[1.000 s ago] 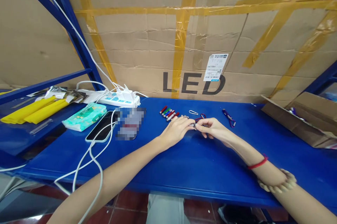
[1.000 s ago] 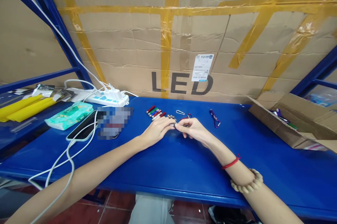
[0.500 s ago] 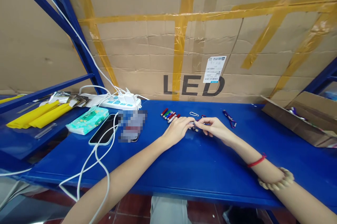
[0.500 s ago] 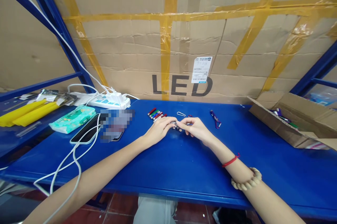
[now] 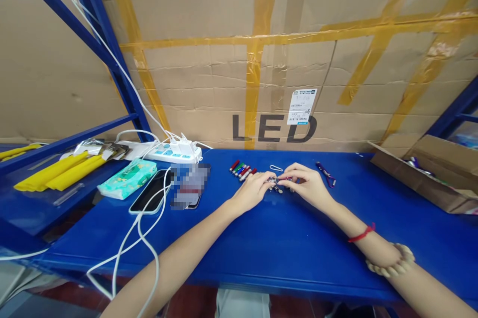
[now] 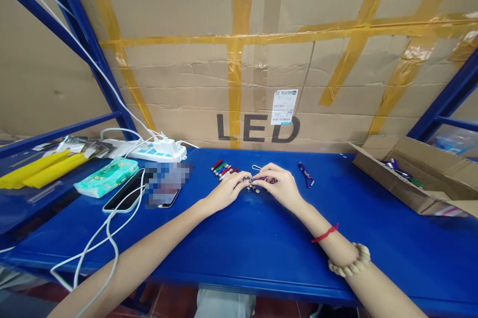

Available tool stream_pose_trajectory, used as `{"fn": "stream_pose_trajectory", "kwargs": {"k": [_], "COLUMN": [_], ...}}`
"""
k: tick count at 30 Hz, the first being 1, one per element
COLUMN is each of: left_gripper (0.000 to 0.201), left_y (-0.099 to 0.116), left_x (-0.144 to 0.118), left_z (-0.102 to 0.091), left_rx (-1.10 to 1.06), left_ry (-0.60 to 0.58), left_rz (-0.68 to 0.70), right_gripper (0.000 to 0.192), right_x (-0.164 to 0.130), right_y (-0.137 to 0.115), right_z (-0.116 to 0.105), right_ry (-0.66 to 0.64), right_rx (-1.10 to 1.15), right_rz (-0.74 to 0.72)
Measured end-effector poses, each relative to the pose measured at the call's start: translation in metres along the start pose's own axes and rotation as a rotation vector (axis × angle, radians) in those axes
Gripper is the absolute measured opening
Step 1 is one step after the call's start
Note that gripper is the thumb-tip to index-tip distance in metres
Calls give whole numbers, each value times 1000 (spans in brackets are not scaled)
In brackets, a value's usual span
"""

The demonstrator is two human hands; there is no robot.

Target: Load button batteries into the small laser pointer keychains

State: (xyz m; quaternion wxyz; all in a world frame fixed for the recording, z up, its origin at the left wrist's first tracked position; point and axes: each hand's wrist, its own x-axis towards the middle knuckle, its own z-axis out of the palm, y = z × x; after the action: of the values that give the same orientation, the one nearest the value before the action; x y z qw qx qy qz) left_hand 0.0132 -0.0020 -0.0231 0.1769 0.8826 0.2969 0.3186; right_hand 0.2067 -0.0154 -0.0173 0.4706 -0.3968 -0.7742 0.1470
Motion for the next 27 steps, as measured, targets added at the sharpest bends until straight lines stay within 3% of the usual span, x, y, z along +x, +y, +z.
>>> {"fn": "stream_pose_trajectory", "kwargs": {"k": [8, 17, 27], "left_gripper": [13, 18, 19], "left_y": [6, 3, 4], "left_x": [-2, -7, -7], "left_z": [-2, 7, 5], "left_rx": [-50, -120, -151], "left_ry": [-13, -6, -38], "left_rz": [18, 14, 14], "right_gripper": [27, 28, 21], "right_x": [0, -4, -4], "right_y": [-1, 1, 3], "right_z": [-3, -2, -5], "right_ry": [-29, -46, -101], "right_rx": [-20, -27, -29], "right_rz": [-107, -127, -159]}}
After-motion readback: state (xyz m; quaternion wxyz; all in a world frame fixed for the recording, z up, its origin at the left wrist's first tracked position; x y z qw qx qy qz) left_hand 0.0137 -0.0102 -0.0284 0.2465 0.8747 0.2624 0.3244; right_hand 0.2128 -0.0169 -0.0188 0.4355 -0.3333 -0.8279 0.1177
